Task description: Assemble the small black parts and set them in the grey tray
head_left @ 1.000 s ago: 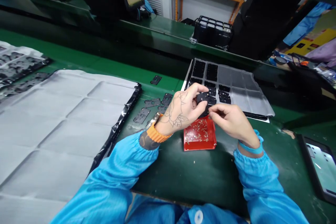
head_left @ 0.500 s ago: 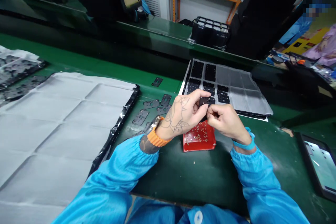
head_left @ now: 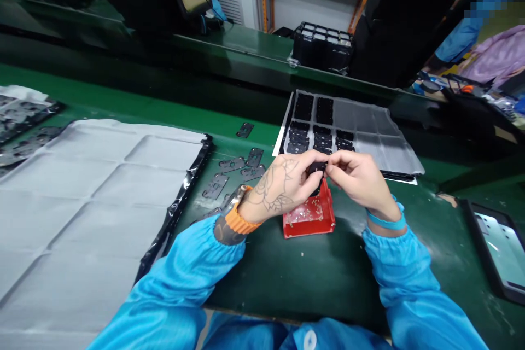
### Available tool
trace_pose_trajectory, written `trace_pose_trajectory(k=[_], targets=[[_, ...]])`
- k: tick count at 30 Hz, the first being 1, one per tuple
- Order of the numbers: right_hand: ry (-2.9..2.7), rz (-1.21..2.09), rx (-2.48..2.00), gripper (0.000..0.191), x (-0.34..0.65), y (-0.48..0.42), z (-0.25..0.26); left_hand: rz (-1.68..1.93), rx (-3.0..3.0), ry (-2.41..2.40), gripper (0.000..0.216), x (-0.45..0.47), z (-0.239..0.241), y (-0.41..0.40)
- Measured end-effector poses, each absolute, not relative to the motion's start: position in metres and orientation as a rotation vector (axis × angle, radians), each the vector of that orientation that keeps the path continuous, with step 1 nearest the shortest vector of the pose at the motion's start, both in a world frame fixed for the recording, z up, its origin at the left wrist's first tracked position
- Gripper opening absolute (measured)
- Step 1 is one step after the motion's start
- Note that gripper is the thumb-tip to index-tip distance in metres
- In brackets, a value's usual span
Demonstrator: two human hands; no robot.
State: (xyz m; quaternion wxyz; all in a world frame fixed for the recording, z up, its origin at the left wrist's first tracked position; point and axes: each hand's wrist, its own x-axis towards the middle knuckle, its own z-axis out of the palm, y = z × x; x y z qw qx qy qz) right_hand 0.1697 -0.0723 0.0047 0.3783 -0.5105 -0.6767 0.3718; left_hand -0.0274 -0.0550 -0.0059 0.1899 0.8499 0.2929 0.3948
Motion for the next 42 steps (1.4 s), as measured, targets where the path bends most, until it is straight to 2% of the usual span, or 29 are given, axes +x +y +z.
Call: trace_pose_trajectory(k=[12, 23, 34, 42], targets=[[-1.783, 0.843, -1.405, 0.019, 0.164, -0.071, 0.001, 0.920, 2.478, 0.840, 0.028, -0.030, -0.006, -0.060], [-1.713, 1.139, -1.293, 0.014, 0.171, -0.069, 0.002, 0.820, 2.481, 0.791, 0.029, -0.032, -0.002, -0.061], [-1.852, 0.690, -1.357, 0.018, 0.162, -0.073, 0.002, 0.909, 2.342, 0.859, 0.029, -0.030, 0.002, -0.058], [-1.754, 0.929, -1.204, 0.012, 0.170, -0.080, 0.009, 1.030, 2.116, 0.836, 0.025, -0.030, 0.003, -0.056]])
